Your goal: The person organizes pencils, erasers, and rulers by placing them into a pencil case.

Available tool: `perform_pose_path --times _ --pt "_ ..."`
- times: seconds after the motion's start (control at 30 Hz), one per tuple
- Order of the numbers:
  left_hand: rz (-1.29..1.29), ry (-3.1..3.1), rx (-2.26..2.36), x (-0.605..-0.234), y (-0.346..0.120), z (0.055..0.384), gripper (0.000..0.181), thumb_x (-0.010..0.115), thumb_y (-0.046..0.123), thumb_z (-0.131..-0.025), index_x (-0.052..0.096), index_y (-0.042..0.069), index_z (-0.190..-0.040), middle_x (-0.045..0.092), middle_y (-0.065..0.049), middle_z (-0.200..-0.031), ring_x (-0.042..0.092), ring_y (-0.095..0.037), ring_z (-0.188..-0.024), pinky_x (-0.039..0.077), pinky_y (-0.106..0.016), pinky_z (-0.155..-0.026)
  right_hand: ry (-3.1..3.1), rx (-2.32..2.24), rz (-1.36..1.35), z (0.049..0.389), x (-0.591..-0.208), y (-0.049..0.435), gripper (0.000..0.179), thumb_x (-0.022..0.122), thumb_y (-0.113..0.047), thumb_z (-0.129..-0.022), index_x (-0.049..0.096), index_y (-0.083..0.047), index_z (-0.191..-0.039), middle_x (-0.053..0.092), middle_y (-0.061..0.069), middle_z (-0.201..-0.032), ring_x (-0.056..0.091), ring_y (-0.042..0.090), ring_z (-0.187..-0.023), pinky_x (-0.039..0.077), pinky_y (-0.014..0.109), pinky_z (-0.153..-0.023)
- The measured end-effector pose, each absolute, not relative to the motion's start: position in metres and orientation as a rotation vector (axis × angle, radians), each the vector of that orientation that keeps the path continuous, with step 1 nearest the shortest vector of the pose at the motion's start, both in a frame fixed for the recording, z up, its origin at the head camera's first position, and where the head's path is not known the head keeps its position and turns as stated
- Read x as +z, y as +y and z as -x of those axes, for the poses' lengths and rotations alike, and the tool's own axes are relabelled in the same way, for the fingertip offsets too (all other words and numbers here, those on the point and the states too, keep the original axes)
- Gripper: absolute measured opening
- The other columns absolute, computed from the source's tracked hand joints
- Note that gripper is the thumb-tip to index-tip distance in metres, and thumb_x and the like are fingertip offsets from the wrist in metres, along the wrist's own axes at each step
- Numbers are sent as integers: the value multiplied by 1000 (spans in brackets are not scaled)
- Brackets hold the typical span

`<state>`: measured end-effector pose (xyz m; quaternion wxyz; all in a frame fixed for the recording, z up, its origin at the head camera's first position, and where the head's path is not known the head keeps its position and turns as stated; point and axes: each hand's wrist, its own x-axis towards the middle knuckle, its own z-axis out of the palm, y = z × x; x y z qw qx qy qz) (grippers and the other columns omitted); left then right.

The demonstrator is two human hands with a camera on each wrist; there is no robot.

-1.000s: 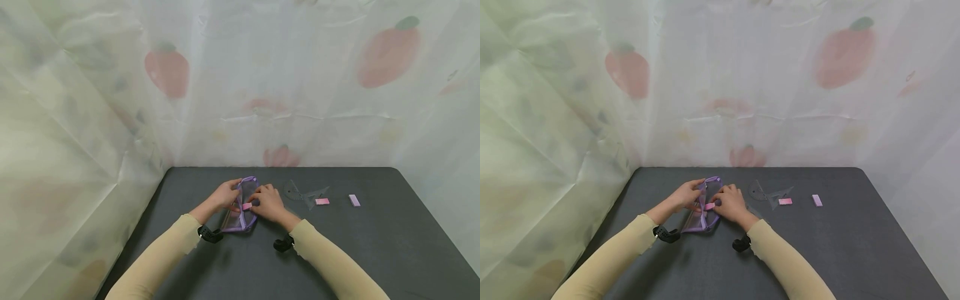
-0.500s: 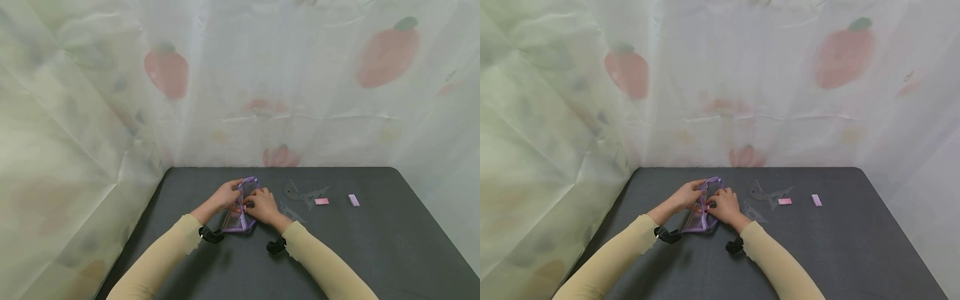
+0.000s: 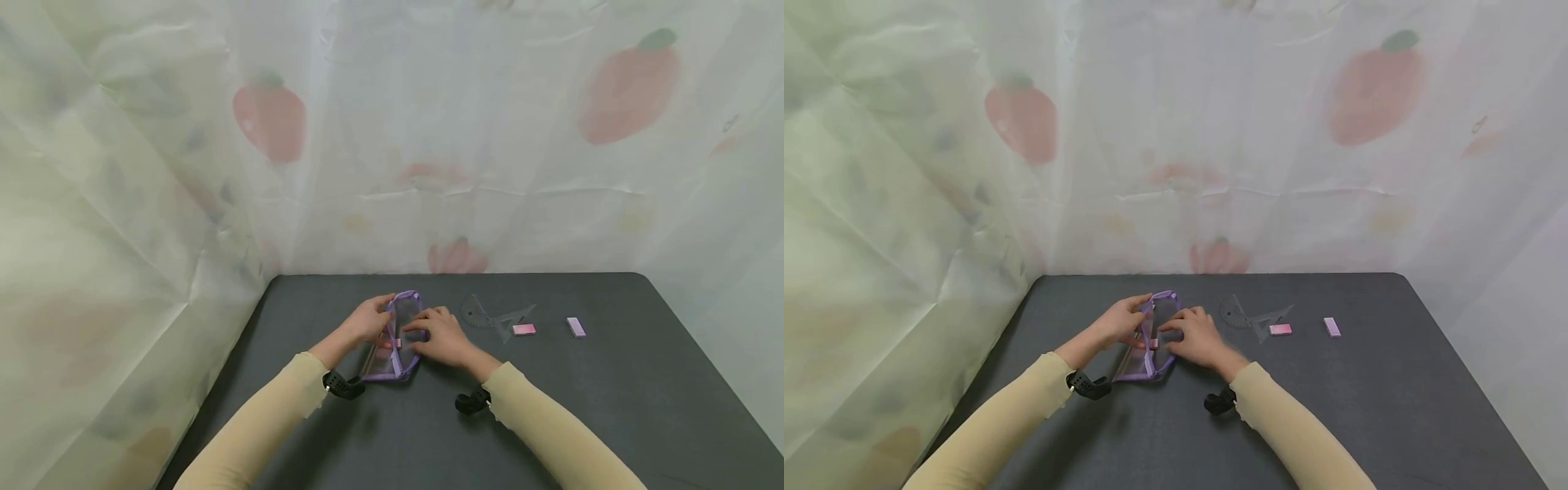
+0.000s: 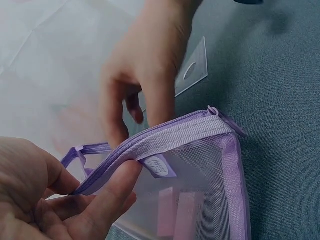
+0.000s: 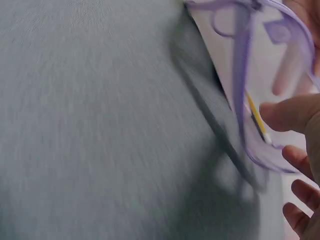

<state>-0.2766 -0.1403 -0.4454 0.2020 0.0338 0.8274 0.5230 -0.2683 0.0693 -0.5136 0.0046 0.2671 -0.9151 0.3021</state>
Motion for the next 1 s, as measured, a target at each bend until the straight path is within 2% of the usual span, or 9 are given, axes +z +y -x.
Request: perform_pose_path --times 0.13,0.3,0.4,0.5,0.6,0.7,0.83,1.0 --pt "-87 2311 1463 -445 -140 277 58 43 6 -107 31 16 -163 49 -25 -145 51 -20 -67 66 -41 -62 -2858 996 -827 267 -506 87 38 78 -28 -92 73 -28 -130 57 4 -134 40 34 -131 35 64 -109" --pt "-89 2315 1471 -446 -139 278 58 41 5 -107 30 15 -163 52 -25 -135 42 -12 -55 66 -40 -62 -2837 1046 -801 267 -501 111 43 78 -26 -93 70 -27 -135 56 3 -138 39 34 -135 32 65 -113" --pt "-81 2318 1479 -447 -139 278 58 42 5 -107 32 15 -163 52 -25 -138 41 -11 -53 66 -40 -62 -2804 1082 -796 264 -497 130 45 78 -25 -93 68 -24 -137 55 4 -140 38 35 -136 30 67 -114" --pt "-77 2320 1480 -447 -140 278 57 43 5 -107 32 16 -163 49 -24 -144 48 -15 -57 66 -41 -62 -2780 1097 -776 260 -492 150 47 78 -25 -93 66 -23 -139 54 6 -141 38 37 -137 32 68 -113" --pt "-74 2302 1493 -448 -141 278 58 44 5 -107 32 16 -163 45 -26 -150 61 -25 -73 66 -44 -65 -2771 1092 -740 258 -490 172 49 78 -24 -94 65 -20 -141 53 8 -142 37 39 -136 39 68 -106" --pt "-71 2285 1506 -448 -142 279 59 44 5 -107 31 16 -163 39 -29 -154 65 -34 -84 66 -46 -67 -2770 1096 -690 255 -489 195 50 77 -24 -94 64 -17 -142 52 11 -143 36 40 -136 41 68 -104" --pt "-73 2280 1506 -448 -143 278 59 45 5 -107 30 16 -163 36 -31 -156 64 -34 -81 66 -48 -69 -2759 1091 -645 251 -489 224 50 76 -23 -95 63 -14 -142 52 13 -140 36 43 -134 41 68 -101" --pt "-76 2278 1517 -445 -141 277 60 44 4 -106 31 16 -163 36 -31 -156 59 -27 -69 66 -47 -68 -2750 1017 -587 243 -492 257 48 76 -21 -95 64 -10 -140 54 18 -137 37 47 -130 40 69 -98"
